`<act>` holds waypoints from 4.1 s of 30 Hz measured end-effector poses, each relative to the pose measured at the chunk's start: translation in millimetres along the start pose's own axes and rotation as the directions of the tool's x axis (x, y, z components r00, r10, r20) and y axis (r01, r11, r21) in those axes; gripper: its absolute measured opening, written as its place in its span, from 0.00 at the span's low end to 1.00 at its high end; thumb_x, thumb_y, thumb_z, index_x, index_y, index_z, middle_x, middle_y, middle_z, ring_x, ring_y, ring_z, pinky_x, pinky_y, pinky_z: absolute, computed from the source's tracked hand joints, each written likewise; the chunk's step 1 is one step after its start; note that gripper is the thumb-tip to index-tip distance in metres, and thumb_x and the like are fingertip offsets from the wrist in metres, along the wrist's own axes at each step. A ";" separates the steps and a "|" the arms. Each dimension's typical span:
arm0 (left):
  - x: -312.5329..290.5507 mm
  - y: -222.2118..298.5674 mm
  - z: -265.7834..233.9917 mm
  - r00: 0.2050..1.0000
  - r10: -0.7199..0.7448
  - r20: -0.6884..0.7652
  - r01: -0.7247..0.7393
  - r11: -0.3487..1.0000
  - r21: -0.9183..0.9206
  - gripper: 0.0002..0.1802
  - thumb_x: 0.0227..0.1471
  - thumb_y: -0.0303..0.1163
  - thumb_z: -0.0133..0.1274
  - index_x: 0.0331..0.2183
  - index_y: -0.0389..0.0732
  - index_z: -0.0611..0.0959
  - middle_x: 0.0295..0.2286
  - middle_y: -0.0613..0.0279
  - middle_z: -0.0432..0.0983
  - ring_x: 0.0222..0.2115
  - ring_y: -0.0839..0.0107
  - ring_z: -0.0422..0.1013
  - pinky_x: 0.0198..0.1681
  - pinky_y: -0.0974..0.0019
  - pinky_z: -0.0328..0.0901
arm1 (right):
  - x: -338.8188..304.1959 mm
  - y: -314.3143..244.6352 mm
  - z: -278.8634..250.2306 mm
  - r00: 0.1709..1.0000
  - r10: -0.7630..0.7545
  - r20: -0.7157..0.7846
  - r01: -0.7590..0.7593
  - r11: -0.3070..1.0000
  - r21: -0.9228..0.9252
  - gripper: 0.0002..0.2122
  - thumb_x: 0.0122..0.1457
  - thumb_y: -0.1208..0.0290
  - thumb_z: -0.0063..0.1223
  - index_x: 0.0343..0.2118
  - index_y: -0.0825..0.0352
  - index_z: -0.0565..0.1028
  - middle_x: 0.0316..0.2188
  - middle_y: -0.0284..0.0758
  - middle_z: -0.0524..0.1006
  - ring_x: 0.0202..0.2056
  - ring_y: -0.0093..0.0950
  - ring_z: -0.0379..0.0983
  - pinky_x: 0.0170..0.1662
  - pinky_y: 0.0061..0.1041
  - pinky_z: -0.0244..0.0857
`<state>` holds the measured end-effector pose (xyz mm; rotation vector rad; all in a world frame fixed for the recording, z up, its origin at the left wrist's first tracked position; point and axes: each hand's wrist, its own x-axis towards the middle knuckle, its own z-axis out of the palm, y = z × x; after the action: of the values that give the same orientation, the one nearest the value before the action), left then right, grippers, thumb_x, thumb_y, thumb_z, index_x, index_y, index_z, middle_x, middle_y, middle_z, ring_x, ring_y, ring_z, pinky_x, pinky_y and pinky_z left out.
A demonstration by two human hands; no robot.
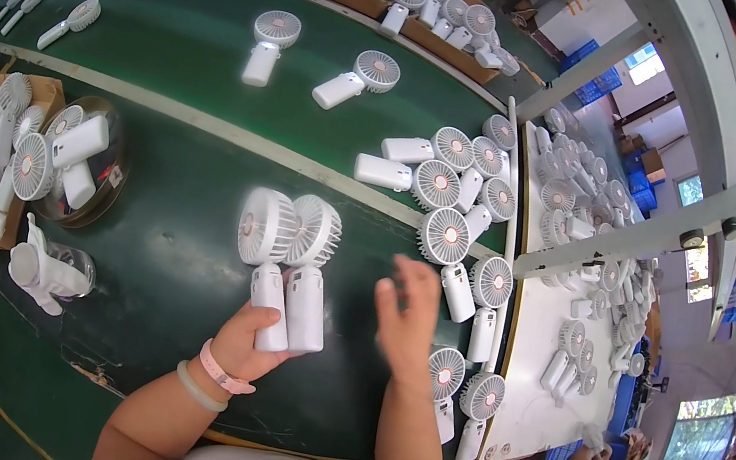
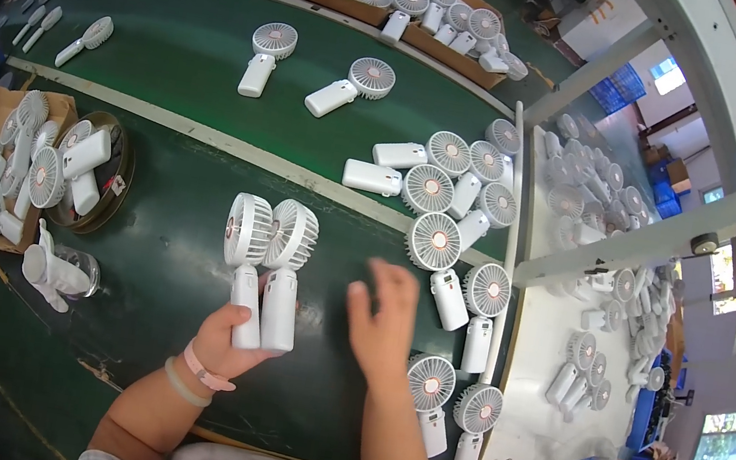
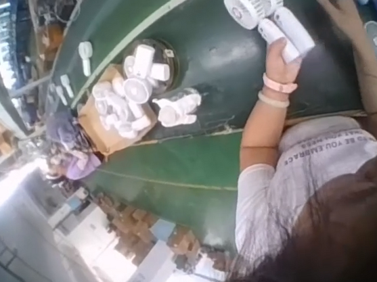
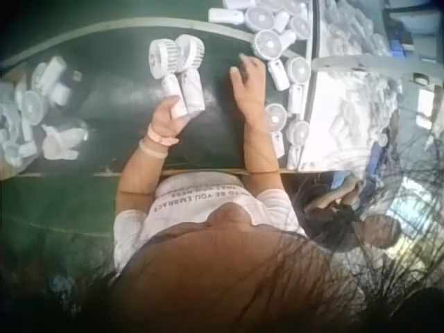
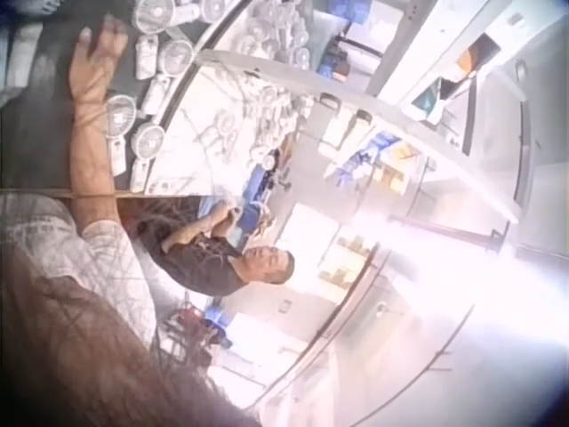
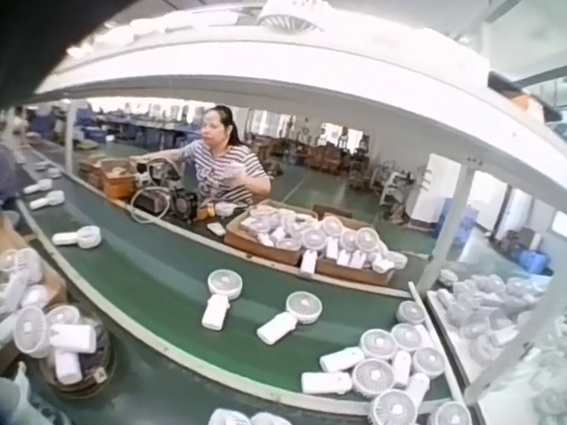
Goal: The person sorts small portable electric fans on an assembly line by hand, inspecting each one and placing them into plastic bins.
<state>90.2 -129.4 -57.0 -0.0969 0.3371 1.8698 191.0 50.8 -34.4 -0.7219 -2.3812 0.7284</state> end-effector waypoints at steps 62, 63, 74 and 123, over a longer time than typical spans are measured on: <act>-0.5 -2.2 -10.2 0.972 0.011 0.237 0.028 0.987 -0.160 0.42 0.35 0.28 0.54 0.54 0.46 0.56 0.42 0.49 0.66 0.40 0.55 0.69 0.37 0.48 0.68 | -17.7 -10.6 17.5 0.852 0.254 0.459 -0.500 0.130 0.856 0.18 0.46 0.72 0.54 0.40 0.74 0.66 0.36 0.46 0.73 0.35 0.36 0.73 0.40 0.33 0.69; -0.7 -2.4 -10.8 0.971 0.012 0.239 0.025 0.988 -0.153 0.42 0.35 0.28 0.54 0.54 0.47 0.56 0.42 0.49 0.66 0.41 0.56 0.68 0.36 0.49 0.68 | -18.1 -10.6 17.1 0.852 0.252 0.459 -0.500 0.130 0.856 0.18 0.46 0.72 0.54 0.40 0.74 0.66 0.36 0.46 0.73 0.35 0.36 0.73 0.40 0.33 0.69; -1.0 -3.0 -9.1 0.969 0.013 0.245 0.024 0.989 -0.145 0.40 0.36 0.28 0.54 0.53 0.45 0.57 0.42 0.49 0.66 0.41 0.56 0.68 0.36 0.49 0.68 | -21.7 -15.8 15.7 0.869 0.270 0.416 -0.471 0.188 0.862 0.18 0.47 0.77 0.51 0.43 0.74 0.66 0.36 0.46 0.73 0.36 0.36 0.73 0.41 0.33 0.68; -50.2 -47.4 46.0 0.795 0.260 0.548 -0.501 -0.227 0.835 0.50 0.36 0.30 0.59 0.55 0.29 0.46 0.55 0.35 0.41 0.56 0.40 0.40 0.57 0.49 0.41 | -18.2 -39.1 -4.5 0.888 -0.228 0.400 -0.451 -0.611 0.651 0.35 0.38 0.52 0.59 0.50 0.64 0.63 0.52 0.47 0.59 0.50 0.43 0.60 0.49 0.46 0.57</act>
<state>155.6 -149.2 -10.0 1.4457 1.8041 1.6418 193.9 13.1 -12.9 0.1788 -0.3646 2.8352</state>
